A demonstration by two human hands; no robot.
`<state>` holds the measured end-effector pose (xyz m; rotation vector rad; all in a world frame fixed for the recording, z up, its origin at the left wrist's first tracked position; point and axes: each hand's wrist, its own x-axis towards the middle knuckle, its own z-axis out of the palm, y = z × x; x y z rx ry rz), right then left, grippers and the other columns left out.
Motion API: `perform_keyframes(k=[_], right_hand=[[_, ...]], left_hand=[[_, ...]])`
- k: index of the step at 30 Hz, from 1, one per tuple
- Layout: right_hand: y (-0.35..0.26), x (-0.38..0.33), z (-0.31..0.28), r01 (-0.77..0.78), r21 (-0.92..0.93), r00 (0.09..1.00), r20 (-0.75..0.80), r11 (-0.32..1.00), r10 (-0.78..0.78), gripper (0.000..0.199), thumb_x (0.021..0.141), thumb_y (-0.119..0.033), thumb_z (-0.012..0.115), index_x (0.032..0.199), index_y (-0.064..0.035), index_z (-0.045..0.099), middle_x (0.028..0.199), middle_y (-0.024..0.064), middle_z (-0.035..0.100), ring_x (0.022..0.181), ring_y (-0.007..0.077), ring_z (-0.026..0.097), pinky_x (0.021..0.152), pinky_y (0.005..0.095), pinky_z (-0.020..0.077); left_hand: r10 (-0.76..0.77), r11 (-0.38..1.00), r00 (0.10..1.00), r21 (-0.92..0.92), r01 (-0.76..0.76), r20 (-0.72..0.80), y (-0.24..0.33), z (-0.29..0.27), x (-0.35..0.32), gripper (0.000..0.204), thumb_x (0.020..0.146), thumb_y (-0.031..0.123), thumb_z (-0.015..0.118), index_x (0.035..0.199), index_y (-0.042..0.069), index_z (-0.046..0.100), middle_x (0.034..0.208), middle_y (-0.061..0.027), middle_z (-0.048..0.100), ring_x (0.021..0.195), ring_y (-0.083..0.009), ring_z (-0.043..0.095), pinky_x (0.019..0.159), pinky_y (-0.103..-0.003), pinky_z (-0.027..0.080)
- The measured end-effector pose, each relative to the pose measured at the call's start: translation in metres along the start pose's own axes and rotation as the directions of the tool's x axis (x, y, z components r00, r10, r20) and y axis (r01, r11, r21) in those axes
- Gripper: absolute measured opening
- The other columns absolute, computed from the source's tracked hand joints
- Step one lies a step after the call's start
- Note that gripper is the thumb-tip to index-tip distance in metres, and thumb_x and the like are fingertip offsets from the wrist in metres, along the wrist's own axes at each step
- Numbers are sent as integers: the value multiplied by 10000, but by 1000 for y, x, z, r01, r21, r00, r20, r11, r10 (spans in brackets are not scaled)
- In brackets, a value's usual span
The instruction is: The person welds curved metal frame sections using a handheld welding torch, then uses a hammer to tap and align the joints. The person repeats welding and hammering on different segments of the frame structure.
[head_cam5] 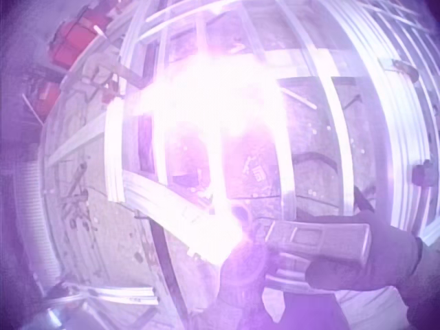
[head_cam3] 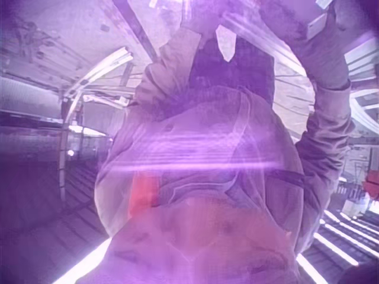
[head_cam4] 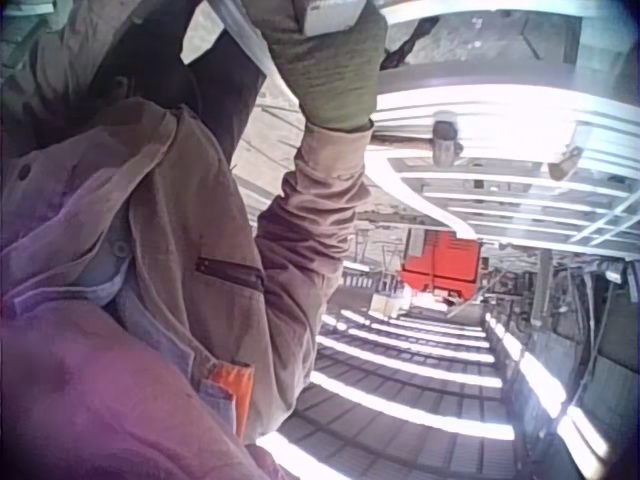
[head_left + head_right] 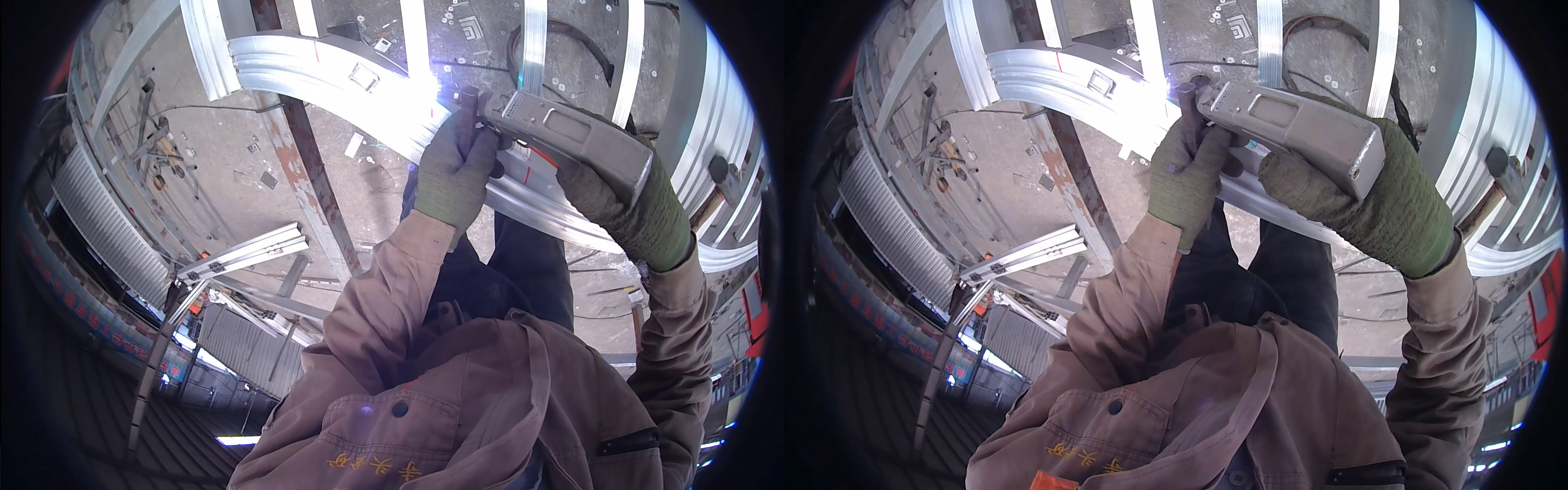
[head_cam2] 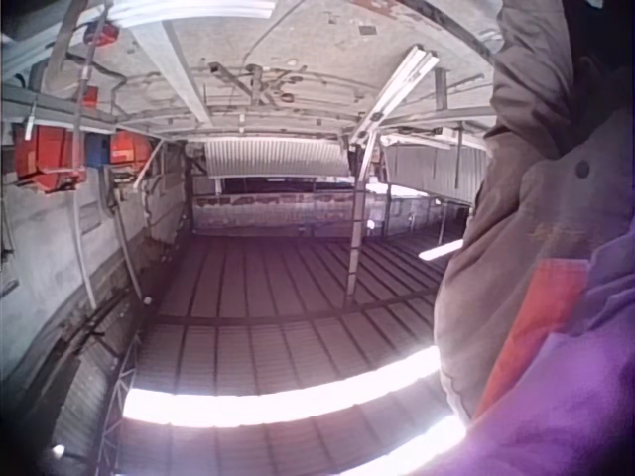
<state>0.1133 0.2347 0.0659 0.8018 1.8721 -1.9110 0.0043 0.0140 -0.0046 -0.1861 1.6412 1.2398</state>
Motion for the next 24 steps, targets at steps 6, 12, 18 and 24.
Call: perform_keyframes(k=[6, 12, 18, 24], right_hand=[[13, -7, -9, 47, -17, 998, 40, 999, -46, 515, 1055, -438, 832, 1318, 1, 773, 1017, 95, 808, 918, 165, 750, 807, 354, 619], [-9, -38, -17, 49, 65, 999, -8, 997, -48, 579, 1025, -445, 831, 1289, 64, 749, 1027, 115, 814, 945, 156, 768, 787, 308, 591], [37, -104, -40, -26, 23, 993, -111, 999, 29, 577, 1120, -443, 717, 1452, 27, 669, 979, 71, 756, 842, 145, 707, 738, 309, 586], [147, -148, -37, 86, -320, 847, -475, 943, -239, 627, 1106, -384, 749, 1538, 27, 559, 1138, 134, 769, 969, 213, 775, 830, 356, 662]], left_hand=[[31, 998, 999, -46, -33, -31, 5, 8, -4, 394, 1162, 133, 608, 1535, 8, 598, 1088, -56, 782, 827, -102, 698, 768, -276, 596], [-83, 982, 996, 170, 76, 32, 21, 10, -21, 336, 1153, 175, 664, 1418, -27, 709, 1039, -39, 787, 842, -90, 668, 794, -272, 560], [63, 944, 945, 286, -161, 322, -30, 7, -71, 232, 1121, 191, 726, 1237, 4, 799, 968, -11, 764, 845, -85, 649, 763, -291, 556], [-34, 860, 734, 394, -325, 679, -14, 58, -84, 322, 957, 255, 886, 1221, 81, 825, 977, -131, 793, 906, -316, 756, 827, -421, 617]])
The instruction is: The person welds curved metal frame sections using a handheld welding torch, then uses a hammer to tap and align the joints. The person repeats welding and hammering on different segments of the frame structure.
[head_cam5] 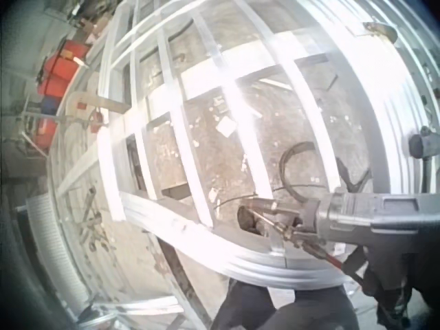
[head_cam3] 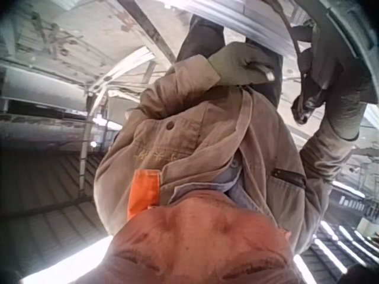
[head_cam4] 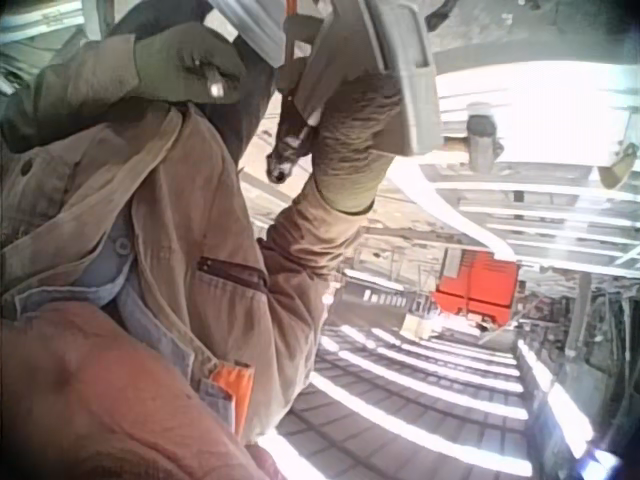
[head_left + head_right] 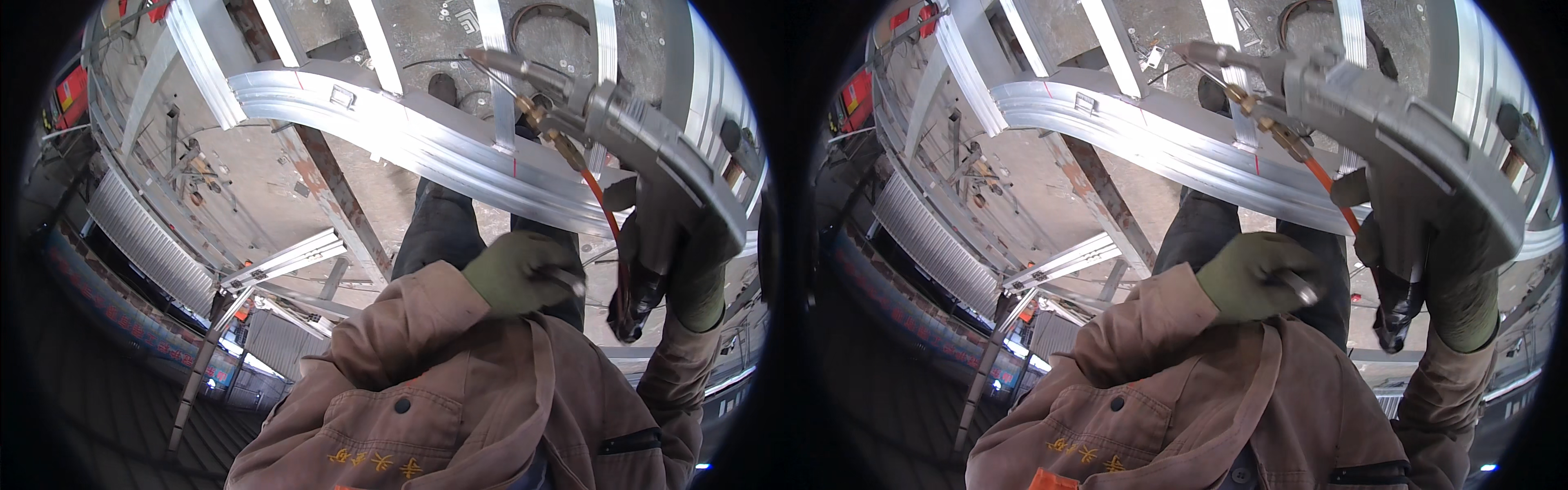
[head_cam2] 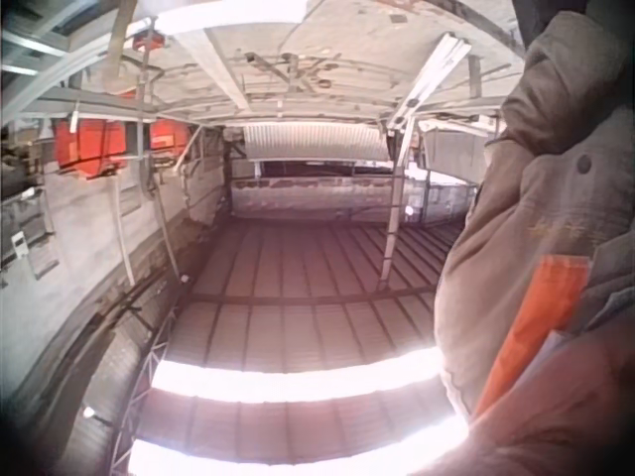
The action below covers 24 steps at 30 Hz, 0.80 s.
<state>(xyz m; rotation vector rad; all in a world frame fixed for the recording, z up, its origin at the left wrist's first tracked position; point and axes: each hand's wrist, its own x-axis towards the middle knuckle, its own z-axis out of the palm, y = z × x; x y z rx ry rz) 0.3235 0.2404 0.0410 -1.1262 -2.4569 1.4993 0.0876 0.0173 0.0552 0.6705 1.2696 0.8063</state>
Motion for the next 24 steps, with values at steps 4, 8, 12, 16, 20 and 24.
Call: perform_keyframes(k=[4, 8, 12, 16, 20, 24], right_hand=[[-25, 42, -8, 180, -191, 968, -138, 965, -208, 640, 1160, -306, 656, 1672, -8, 415, 1448, 192, 652, 1269, 271, 705, 1038, 415, 636], [-47, 86, 1, -22, 484, 996, 90, 875, -25, 564, 1170, -190, 617, 1685, -26, 456, 1364, 210, 728, 1139, 237, 782, 932, 353, 683], [-82, 115, 8, -180, 794, 953, 287, 581, -96, 366, 1159, -208, 634, 1477, -48, 721, 1113, 154, 826, 870, 138, 811, 744, 254, 660], [-86, 109, -11, 243, 475, 951, 54, 846, -303, 423, 1103, -118, 677, 1522, -61, 689, 1311, 193, 784, 956, 137, 784, 791, 248, 634], [-141, 137, 1, -306, 830, 947, 315, 466, 62, 375, 1072, -158, 731, 1412, -4, 693, 1194, 188, 791, 829, 159, 788, 687, 249, 656], [-163, 129, 17, -580, 807, 797, 533, 112, 284, 331, 1028, -223, 817, 1246, 18, 753, 1031, 189, 790, 726, 196, 790, 600, 291, 683]], left_hand=[[67, 998, 990, -17, -65, 128, 27, 27, 24, 518, 860, 371, 929, 1290, 110, 803, 1080, -168, 798, 1001, -396, 751, 856, -465, 619], [-23, 969, 929, -221, 112, 370, 44, 49, 39, 511, 885, 312, 932, 1306, 81, 757, 1099, -133, 779, 983, -321, 749, 857, -433, 617], [-20, 776, 953, -596, 205, 303, 36, 88, 30, 313, 945, 156, 894, 1186, 32, 738, 1027, -76, 749, 946, -231, 723, 830, -412, 600], [84, 790, 967, -607, 81, 239, 96, 88, 17, 206, 983, 45, 850, 1149, 27, 729, 1013, -59, 743, 936, -182, 706, 814, -372, 581], [-22, 613, 991, -782, 116, 129, 156, 77, -14, 189, 1049, 114, 828, 1186, 27, 733, 1004, -62, 756, 951, -181, 719, 833, -357, 588], [-302, 529, 933, -780, 334, 195, 207, 53, -50, 205, 1132, 169, 737, 1256, 6, 731, 1056, -101, 797, 985, -209, 766, 874, -370, 613]])
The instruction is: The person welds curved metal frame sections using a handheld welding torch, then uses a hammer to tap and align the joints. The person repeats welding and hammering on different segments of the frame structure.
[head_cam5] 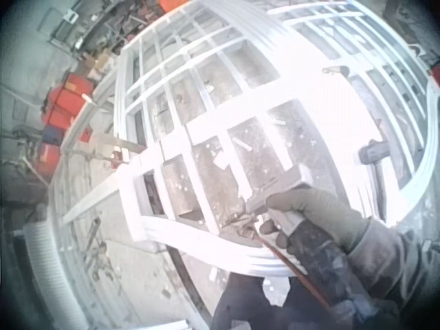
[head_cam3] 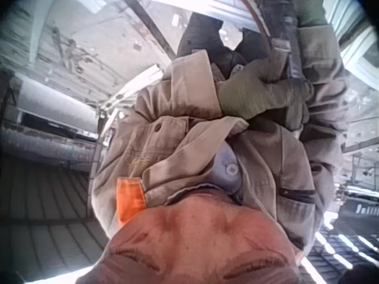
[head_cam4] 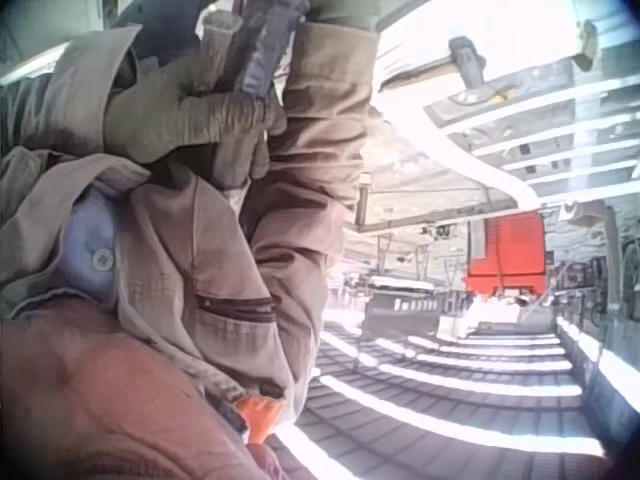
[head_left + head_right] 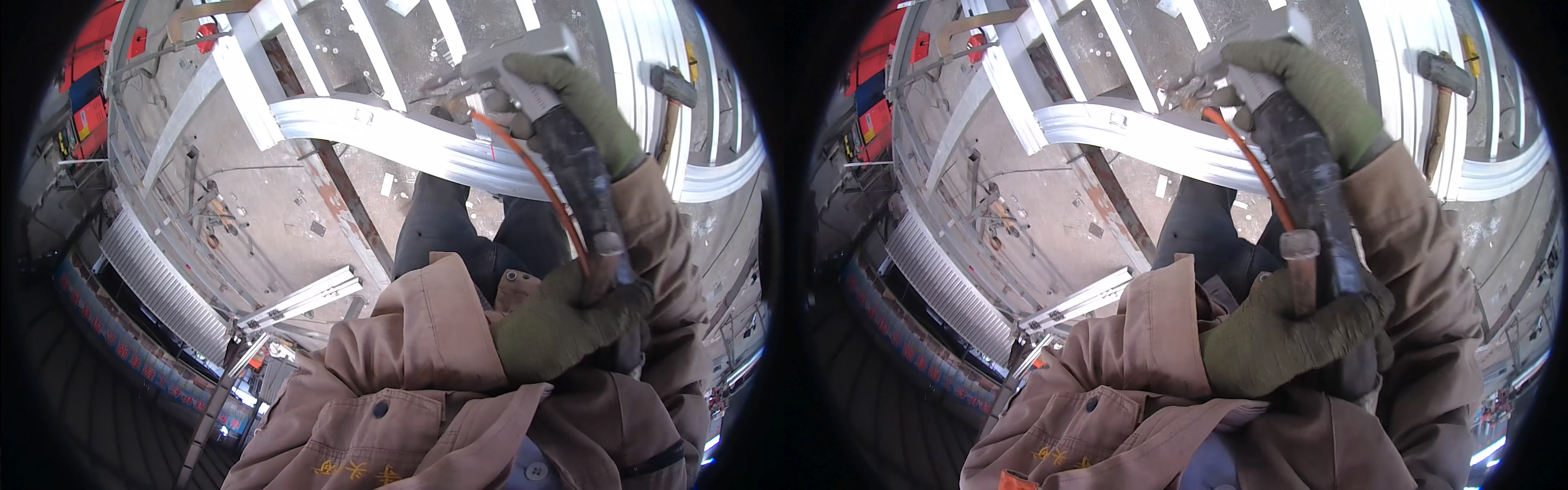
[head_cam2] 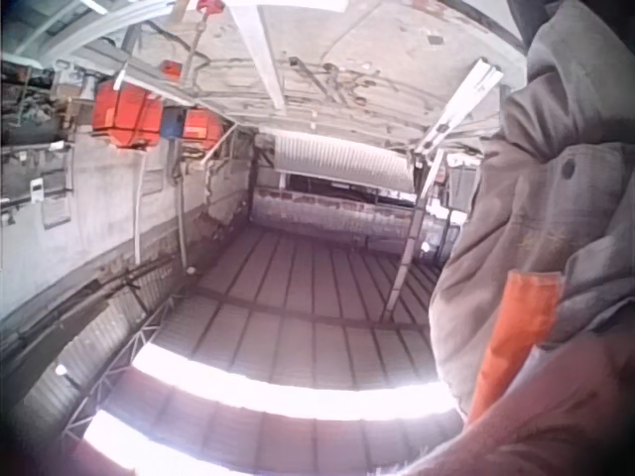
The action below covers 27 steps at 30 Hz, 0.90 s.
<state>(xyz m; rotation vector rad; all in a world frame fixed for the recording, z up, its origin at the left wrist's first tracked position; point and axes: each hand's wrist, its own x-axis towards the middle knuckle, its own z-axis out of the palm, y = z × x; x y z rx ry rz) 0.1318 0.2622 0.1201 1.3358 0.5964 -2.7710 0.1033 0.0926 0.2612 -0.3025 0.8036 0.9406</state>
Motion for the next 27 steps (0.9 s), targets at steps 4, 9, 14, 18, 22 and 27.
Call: perform_keyframes(k=[4, 9, 14, 18, 22, 27], right_hand=[[16, 6, 35, 40, -1, 986, -163, 999, -40, 540, 1040, -312, 775, 1368, 104, 675, 1036, 194, 816, 701, 164, 799, 608, 245, 688], [33, 22, 36, -8, 124, 954, -296, 992, 44, 518, 1041, -316, 771, 1335, 103, 695, 1044, 191, 814, 691, 175, 785, 587, 259, 676], [38, 27, 45, -14, 179, 949, -307, 984, 70, 512, 1038, -310, 774, 1298, 124, 693, 1062, 195, 819, 655, 172, 763, 560, 258, 661], [48, 37, 45, 11, 237, 947, -313, 971, 66, 482, 1034, -300, 774, 1277, 111, 705, 1082, 196, 825, 637, 172, 755, 555, 251, 660], [48, 41, 56, 5, 305, 916, -384, 952, 118, 472, 1035, -300, 773, 1274, 102, 711, 1086, 195, 826, 629, 172, 752, 549, 245, 659], [54, 40, 47, -38, 293, 927, -346, 955, 144, 466, 1035, -303, 776, 1286, 85, 717, 1094, 194, 828, 643, 172, 761, 555, 238, 662]], left_hand=[[27, 999, 998, 37, -24, -57, 6, -15, -23, 310, 1164, 245, 693, 1353, -1, 698, 1071, -120, 810, 962, -209, 783, 855, -365, 626], [-154, 988, 975, -20, 153, -157, 42, -29, -36, 452, 1116, 446, 753, 1270, 21, 766, 976, -54, 776, 886, -146, 735, 787, -327, 593], [-293, 954, 940, 12, 299, -173, 67, -44, -44, 423, 1138, 415, 727, 1287, 20, 731, 998, -103, 810, 883, -209, 793, 773, -352, 639], [-325, 946, 934, -45, 322, -146, 86, -48, -49, 423, 1136, 433, 726, 1266, 31, 740, 969, -94, 812, 845, -193, 789, 750, -350, 640], [-342, 939, 929, -72, 335, -140, 94, -55, -50, 425, 1128, 437, 737, 1261, 33, 741, 973, -104, 820, 829, -198, 788, 741, -344, 637], [-368, 930, 917, -83, 359, -152, 99, -62, -52, 400, 1129, 410, 739, 1267, 34, 742, 1000, -119, 830, 843, -219, 801, 748, -361, 651]])
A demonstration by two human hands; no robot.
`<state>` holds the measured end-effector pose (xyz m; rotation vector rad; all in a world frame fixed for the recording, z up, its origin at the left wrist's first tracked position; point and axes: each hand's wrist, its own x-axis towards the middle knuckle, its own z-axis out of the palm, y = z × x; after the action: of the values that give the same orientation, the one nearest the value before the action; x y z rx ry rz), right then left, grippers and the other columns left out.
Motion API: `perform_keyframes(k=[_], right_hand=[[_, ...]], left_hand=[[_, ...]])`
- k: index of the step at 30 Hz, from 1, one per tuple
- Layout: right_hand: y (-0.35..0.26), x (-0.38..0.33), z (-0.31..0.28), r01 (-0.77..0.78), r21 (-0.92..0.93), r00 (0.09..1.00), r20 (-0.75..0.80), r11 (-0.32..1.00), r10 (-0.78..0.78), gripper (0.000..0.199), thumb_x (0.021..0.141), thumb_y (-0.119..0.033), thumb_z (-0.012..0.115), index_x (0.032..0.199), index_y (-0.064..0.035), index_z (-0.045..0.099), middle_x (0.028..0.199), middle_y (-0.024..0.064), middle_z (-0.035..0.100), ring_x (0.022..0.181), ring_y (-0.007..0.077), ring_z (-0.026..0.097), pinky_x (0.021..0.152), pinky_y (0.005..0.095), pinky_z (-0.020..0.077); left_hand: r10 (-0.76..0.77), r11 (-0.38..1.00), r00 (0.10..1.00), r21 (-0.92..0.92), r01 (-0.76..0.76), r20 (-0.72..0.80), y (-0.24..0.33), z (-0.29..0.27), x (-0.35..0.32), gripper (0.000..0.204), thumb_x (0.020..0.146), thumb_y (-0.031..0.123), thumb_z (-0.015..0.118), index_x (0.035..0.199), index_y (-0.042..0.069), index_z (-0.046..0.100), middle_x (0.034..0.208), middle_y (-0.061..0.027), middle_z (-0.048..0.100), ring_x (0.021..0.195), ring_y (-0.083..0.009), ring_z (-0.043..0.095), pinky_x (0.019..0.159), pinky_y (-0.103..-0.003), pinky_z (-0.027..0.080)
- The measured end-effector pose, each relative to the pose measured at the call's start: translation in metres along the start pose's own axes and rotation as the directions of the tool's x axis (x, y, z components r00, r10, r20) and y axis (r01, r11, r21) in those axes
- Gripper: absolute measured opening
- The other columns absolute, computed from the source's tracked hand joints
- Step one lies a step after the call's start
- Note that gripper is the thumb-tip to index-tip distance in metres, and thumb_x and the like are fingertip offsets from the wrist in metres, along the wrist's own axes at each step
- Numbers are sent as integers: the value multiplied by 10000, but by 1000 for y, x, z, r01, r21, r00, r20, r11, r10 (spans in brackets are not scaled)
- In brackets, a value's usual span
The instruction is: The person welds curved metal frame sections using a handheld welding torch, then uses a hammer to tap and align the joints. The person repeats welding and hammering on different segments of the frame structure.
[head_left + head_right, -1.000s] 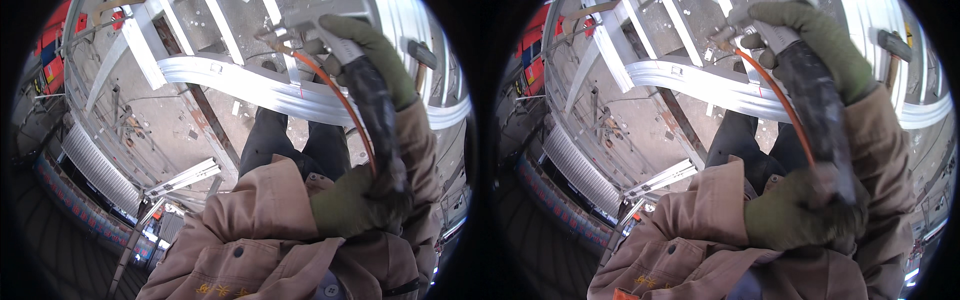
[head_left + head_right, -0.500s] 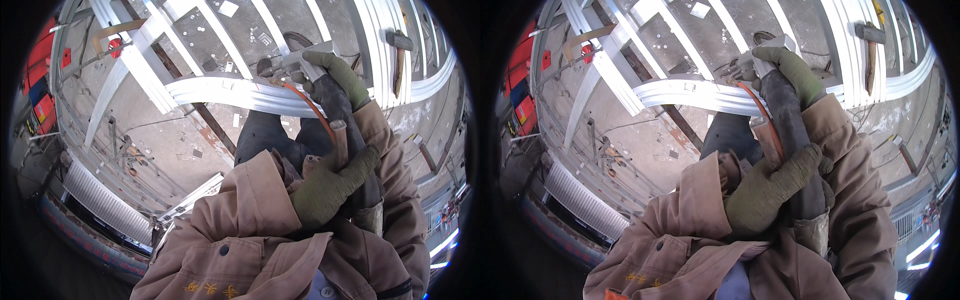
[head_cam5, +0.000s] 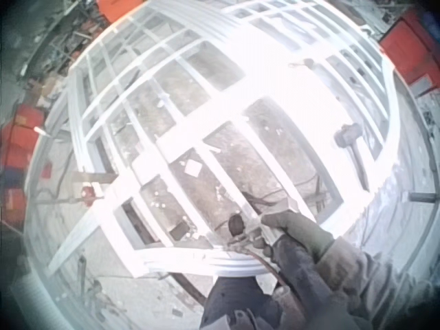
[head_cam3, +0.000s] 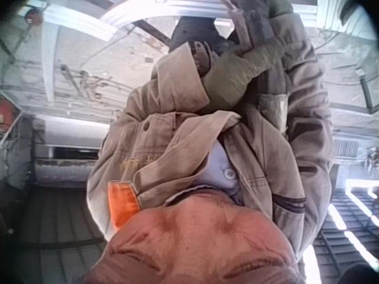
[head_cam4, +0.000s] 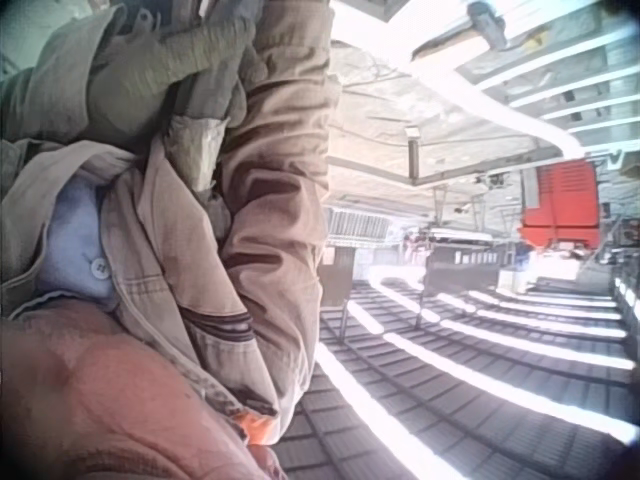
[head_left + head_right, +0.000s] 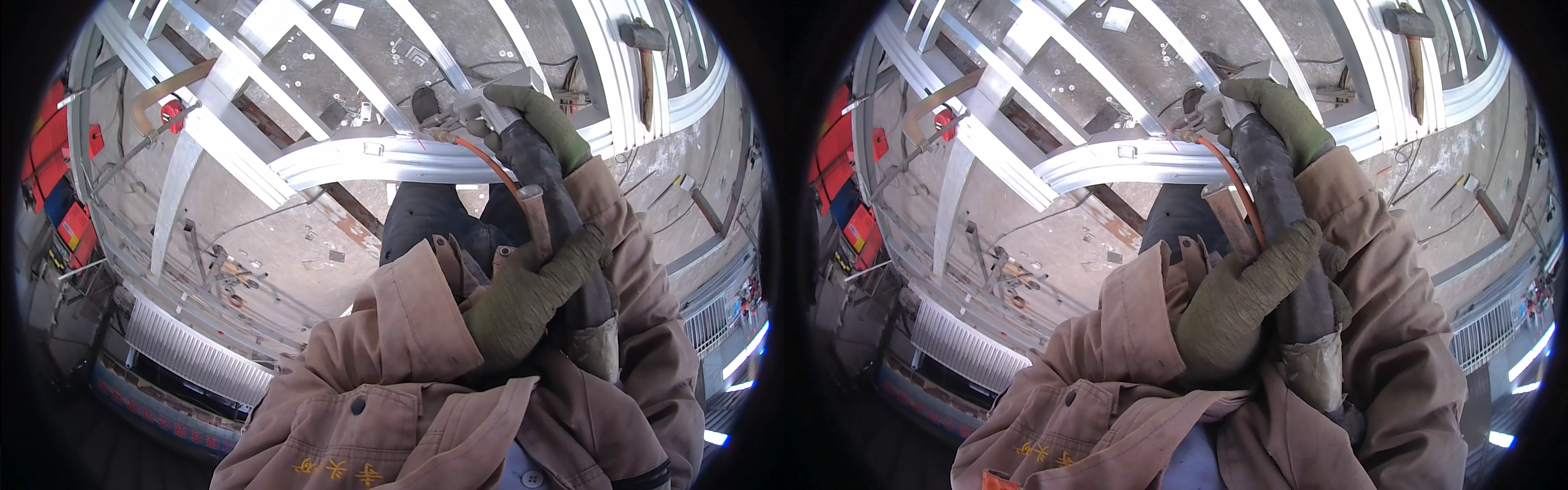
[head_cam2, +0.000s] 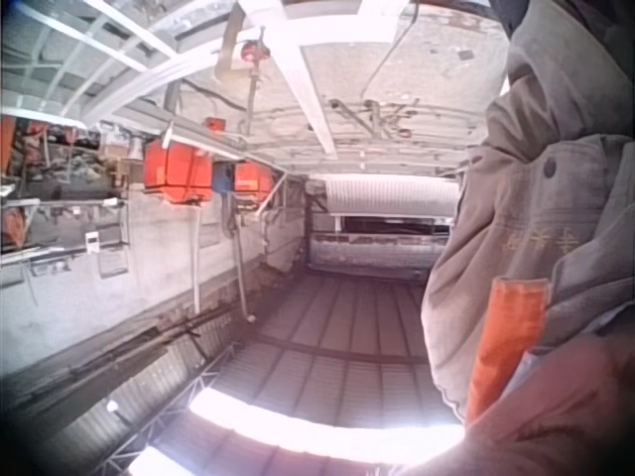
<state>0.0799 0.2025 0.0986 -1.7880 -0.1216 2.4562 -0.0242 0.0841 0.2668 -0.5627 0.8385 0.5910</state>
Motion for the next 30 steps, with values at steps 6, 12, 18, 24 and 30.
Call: perform_keyframes(k=[6, 12, 18, 24, 30], right_hand=[[1, -9, 17, 26, 49, 996, -86, 998, -22, 465, 1034, -307, 778, 1283, 82, 723, 1067, 188, 824, 650, 174, 764, 562, 250, 669], [2, 0, 14, 17, 26, 996, -93, 1000, -14, 456, 1027, -297, 790, 1270, 82, 718, 1028, 196, 823, 665, 186, 773, 573, 264, 677], [2, 2, 18, -7, 33, 990, -142, 999, 11, 449, 1041, -285, 783, 1290, 78, 698, 1044, 186, 830, 685, 195, 786, 586, 280, 685], [3, 13, 7, -42, 13, 993, -106, 999, 43, 436, 1058, -267, 769, 1308, 79, 679, 1085, 192, 828, 758, 207, 808, 616, 289, 698], [6, 14, 8, -36, 53, 993, -114, 998, 42, 443, 1068, -271, 754, 1316, 83, 661, 1087, 191, 827, 754, 205, 805, 614, 290, 695]], left_hand=[[4, 1000, 999, -28, -5, -47, -2, -8, -1, 374, 1138, 366, 729, 1289, 24, 742, 1014, -139, 834, 865, -256, 817, 759, -393, 673], [-61, 997, 997, -44, 60, -38, 18, 2, -11, 404, 1132, 410, 743, 1226, 22, 805, 982, -52, 805, 832, -117, 752, 724, -300, 620], [-70, 993, 996, -95, 64, -59, 24, 4, -15, 391, 1138, 400, 735, 1208, 20, 798, 971, -66, 804, 824, -143, 765, 724, -317, 635], [-104, 991, 994, -84, 102, -20, 27, -2, -11, 382, 1124, 378, 753, 1257, 21, 777, 1043, -101, 826, 888, -209, 798, 803, -361, 658], [-84, 996, 996, -32, 84, -13, 28, -3, -10, 390, 1139, 413, 729, 1242, 43, 794, 1037, -33, 797, 881, -118, 752, 781, -310, 630]])
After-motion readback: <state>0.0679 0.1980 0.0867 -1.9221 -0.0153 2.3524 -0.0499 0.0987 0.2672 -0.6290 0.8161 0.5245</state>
